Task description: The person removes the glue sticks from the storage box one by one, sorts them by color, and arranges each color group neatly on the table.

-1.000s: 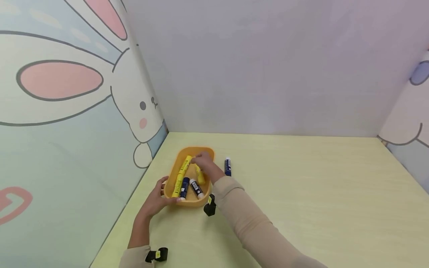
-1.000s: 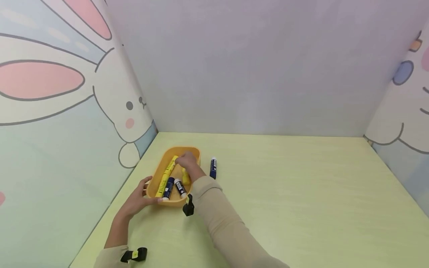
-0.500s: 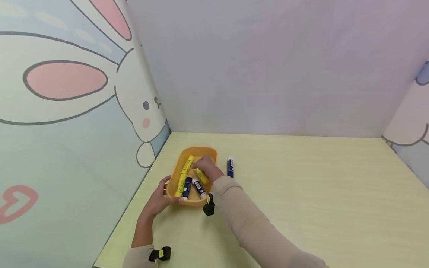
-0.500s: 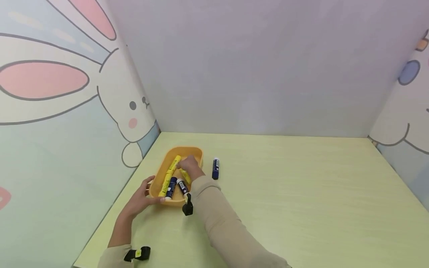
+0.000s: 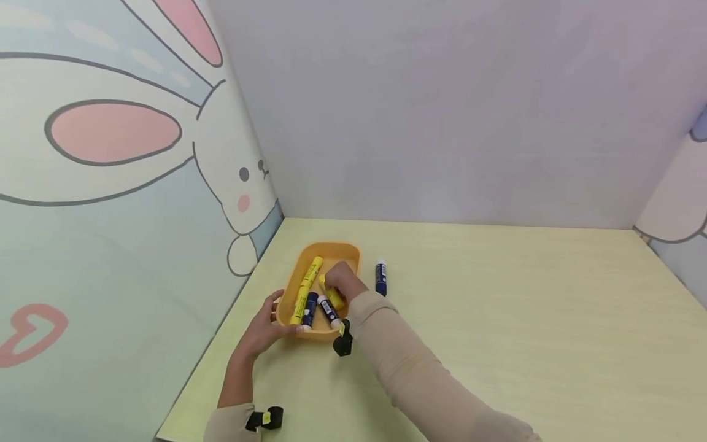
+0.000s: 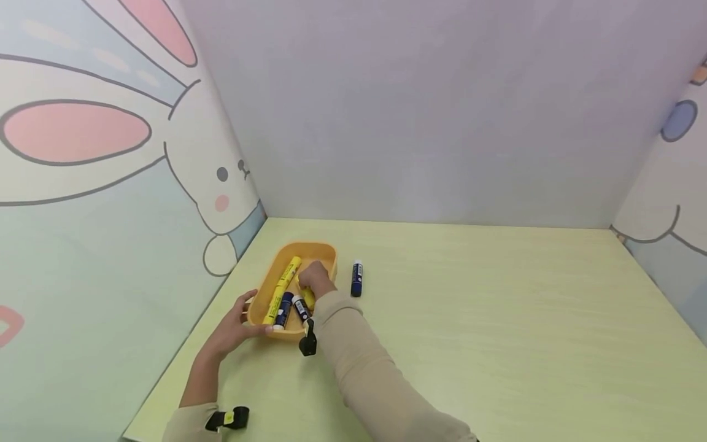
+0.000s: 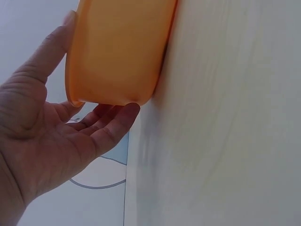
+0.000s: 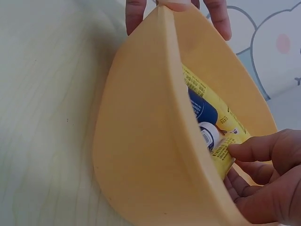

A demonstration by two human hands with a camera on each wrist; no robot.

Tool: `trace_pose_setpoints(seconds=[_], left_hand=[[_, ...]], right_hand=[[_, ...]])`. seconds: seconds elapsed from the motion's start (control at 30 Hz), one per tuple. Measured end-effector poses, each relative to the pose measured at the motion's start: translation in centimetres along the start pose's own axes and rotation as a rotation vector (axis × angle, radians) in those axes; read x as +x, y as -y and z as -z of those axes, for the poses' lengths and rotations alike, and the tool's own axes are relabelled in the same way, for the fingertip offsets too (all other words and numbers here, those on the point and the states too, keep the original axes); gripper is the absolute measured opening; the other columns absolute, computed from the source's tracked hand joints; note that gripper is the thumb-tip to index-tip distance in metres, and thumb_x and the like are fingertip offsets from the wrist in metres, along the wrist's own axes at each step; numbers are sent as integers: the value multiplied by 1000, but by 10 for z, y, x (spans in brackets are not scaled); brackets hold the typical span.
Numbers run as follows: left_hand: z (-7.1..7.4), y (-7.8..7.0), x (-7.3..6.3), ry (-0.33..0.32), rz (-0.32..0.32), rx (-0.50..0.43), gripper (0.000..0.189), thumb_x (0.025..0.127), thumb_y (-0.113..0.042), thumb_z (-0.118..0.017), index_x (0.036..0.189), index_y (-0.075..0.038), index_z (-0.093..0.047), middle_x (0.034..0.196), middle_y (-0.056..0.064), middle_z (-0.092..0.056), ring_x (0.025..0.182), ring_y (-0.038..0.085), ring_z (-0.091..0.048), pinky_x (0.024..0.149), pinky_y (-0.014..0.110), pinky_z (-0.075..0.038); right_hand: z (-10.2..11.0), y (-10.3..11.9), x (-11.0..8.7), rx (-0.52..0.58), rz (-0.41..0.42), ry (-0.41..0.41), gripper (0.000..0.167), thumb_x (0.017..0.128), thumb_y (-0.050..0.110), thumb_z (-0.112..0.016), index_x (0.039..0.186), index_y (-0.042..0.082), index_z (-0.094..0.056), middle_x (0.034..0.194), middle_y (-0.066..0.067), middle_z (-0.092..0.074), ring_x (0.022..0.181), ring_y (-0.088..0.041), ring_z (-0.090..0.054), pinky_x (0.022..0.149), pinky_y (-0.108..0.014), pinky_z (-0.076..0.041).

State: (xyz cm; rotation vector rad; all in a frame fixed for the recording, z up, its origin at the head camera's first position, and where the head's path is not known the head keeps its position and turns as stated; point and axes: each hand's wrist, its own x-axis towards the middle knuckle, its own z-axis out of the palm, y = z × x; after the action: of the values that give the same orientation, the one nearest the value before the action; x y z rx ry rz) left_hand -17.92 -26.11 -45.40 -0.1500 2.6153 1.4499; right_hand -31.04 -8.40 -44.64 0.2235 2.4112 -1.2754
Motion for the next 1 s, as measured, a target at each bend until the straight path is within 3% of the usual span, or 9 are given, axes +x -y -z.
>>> trace_pose_setpoints(seconds=[0.1, 0.2, 0.33, 0.47, 0.57, 0.77, 1.0], left_hand=[[-1, 0, 0, -1, 2, -1, 102, 64, -39, -84, 144, -22, -23, 131, 14, -43, 114, 31, -44, 89, 51, -40], [-2, -1, 1, -5, 6, -2, 103, 64, -39, -84, 144, -22, -22, 130, 14, -44, 114, 30, -45, 89, 50, -40], [-2, -4, 1, -8, 5, -1, 102, 64, -38, -84, 144, -22, -23, 130, 14, -44, 113, 30, -45, 89, 50, -41], [-5, -4, 2, -8, 5, -1, 101, 65, -37, -84, 143, -21, -24, 129, 14, -45, 113, 30, -46, 89, 50, -41], [-7, -4, 3, 0, 5, -1, 100, 64, -37, -85, 143, -22, -24, 129, 13, -45, 114, 30, -46, 89, 50, -41], [-7, -6, 5, 2, 3, -6, 102, 63, -36, -85, 143, -21, -24, 132, 14, -44, 115, 31, -46, 90, 51, -40], [-5, -9, 3, -2, 0, 22, 102, 65, -32, -85, 144, -18, -23, 132, 15, -44, 114, 31, -46, 89, 51, -41]], right_hand=[[2, 0, 0, 43, -6, 37, 7, 75, -3, -61, 72, -1, -54, 62, -8, -44, 47, -20, -43, 41, -28, -37], [9, 1, -4, 128, -13, 82, 3, 79, 1, -63, 80, 1, -60, 72, -9, -53, 57, -22, -52, 47, -29, -44], [14, 2, -7, 261, -30, 125, 11, 82, 2, -65, 93, 2, -62, 90, -10, -58, 76, -26, -58, 60, -33, -50], [17, -1, -9, 323, -40, 138, 16, 82, 0, -66, 97, 2, -61, 91, -10, -59, 79, -26, -59, 63, -34, -51], [21, -3, -15, 359, -16, 162, 24, 81, -2, -66, 105, 3, -62, 94, -10, -58, 81, -25, -58, 64, -35, -51], [34, -2, -31, 453, 69, 283, 44, 84, -3, -62, 127, 5, -55, 109, -10, -56, 93, -27, -57, 70, -39, -50], [45, -3, -44, 468, 116, 289, 43, 85, 1, -62, 127, 2, -55, 110, -12, -57, 95, -27, -57, 73, -39, -51]])
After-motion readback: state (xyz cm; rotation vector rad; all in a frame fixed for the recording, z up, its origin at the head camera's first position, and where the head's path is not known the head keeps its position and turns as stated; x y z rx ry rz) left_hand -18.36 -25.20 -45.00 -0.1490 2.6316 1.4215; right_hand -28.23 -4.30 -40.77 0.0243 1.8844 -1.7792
